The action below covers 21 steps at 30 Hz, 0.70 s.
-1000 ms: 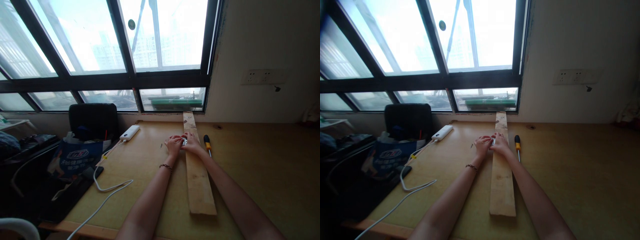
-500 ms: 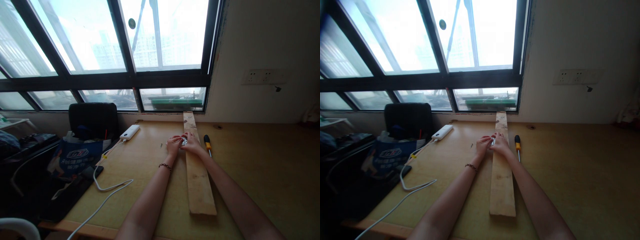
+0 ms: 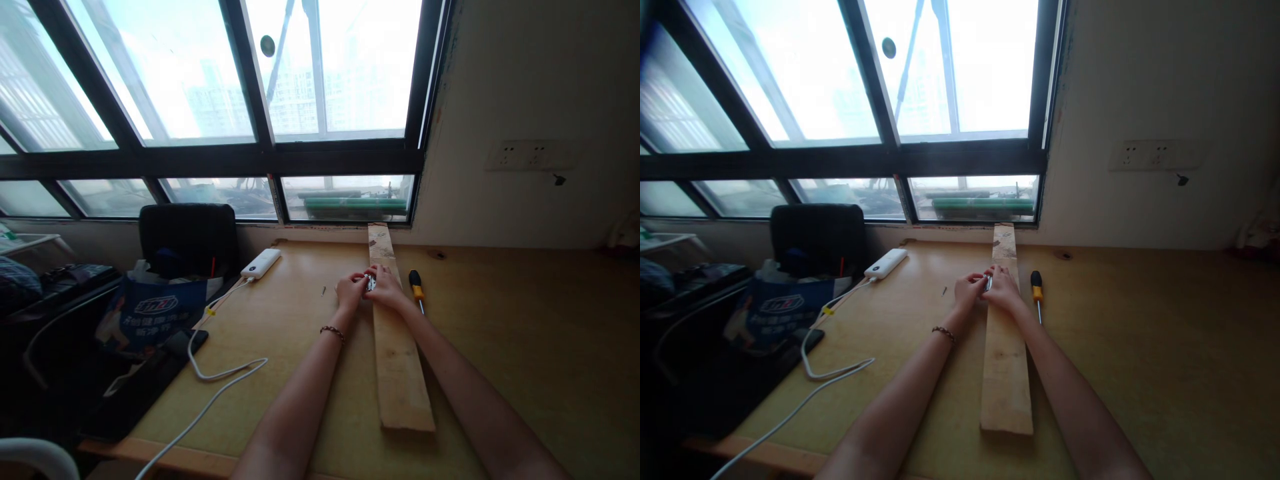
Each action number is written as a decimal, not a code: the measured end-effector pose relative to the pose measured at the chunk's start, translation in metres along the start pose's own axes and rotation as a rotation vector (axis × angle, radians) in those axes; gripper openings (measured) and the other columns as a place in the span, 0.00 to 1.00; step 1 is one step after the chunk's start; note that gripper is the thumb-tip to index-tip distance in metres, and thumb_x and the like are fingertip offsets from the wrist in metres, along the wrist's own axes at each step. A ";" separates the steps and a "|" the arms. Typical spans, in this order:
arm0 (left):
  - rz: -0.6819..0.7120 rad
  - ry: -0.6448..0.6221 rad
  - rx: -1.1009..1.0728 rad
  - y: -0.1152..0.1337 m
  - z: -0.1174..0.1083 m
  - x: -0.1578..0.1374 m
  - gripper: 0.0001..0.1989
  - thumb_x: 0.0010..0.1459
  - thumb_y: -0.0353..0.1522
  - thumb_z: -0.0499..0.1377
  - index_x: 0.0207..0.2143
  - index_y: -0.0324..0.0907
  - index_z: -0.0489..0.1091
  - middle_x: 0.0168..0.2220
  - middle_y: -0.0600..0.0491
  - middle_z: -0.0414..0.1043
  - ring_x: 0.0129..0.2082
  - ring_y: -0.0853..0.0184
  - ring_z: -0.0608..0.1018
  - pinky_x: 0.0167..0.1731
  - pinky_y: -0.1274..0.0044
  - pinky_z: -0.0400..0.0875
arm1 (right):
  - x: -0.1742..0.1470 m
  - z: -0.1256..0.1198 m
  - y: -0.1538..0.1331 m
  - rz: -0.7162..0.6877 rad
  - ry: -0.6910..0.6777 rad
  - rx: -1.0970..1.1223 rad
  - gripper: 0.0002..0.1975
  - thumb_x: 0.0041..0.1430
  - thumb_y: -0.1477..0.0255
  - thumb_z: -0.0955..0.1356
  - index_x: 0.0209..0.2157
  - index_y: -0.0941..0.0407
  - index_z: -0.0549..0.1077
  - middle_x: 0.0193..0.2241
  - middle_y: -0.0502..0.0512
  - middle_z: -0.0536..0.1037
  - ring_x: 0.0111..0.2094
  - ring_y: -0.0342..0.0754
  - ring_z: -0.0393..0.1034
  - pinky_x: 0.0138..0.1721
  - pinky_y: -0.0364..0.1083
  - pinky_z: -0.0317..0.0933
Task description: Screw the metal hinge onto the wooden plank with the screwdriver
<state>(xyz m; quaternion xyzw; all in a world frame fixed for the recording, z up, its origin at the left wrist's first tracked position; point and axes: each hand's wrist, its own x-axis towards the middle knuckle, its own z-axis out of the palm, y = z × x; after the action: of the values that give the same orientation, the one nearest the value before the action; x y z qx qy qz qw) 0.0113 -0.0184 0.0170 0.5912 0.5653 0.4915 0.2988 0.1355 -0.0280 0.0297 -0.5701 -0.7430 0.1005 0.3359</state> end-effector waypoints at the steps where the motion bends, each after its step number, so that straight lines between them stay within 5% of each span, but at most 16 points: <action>1: 0.012 0.005 0.051 0.000 0.000 0.000 0.10 0.44 0.36 0.60 0.29 0.43 0.75 0.25 0.51 0.75 0.28 0.67 0.75 0.30 0.78 0.65 | 0.000 0.000 0.000 -0.002 0.003 0.003 0.33 0.30 0.68 0.73 0.43 0.58 0.64 0.46 0.59 0.68 0.48 0.54 0.60 0.48 0.51 0.56; 7: 0.095 0.065 0.247 0.002 0.002 -0.006 0.11 0.48 0.39 0.57 0.32 0.44 0.74 0.32 0.50 0.75 0.31 0.66 0.74 0.30 0.78 0.62 | 0.000 0.000 0.000 0.005 0.009 0.006 0.31 0.33 0.67 0.72 0.43 0.58 0.64 0.46 0.60 0.68 0.48 0.54 0.60 0.47 0.51 0.56; 21: 0.197 0.094 0.270 0.003 0.006 -0.012 0.08 0.52 0.35 0.55 0.31 0.44 0.73 0.38 0.53 0.73 0.30 0.71 0.72 0.29 0.80 0.60 | 0.001 0.001 0.001 -0.005 0.013 0.004 0.30 0.33 0.69 0.71 0.43 0.58 0.64 0.45 0.59 0.68 0.47 0.54 0.59 0.47 0.50 0.57</action>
<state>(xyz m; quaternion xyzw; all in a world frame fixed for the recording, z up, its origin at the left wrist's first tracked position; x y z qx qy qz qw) 0.0193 -0.0289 0.0144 0.6548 0.5788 0.4652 0.1406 0.1360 -0.0266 0.0284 -0.5682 -0.7421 0.0972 0.3420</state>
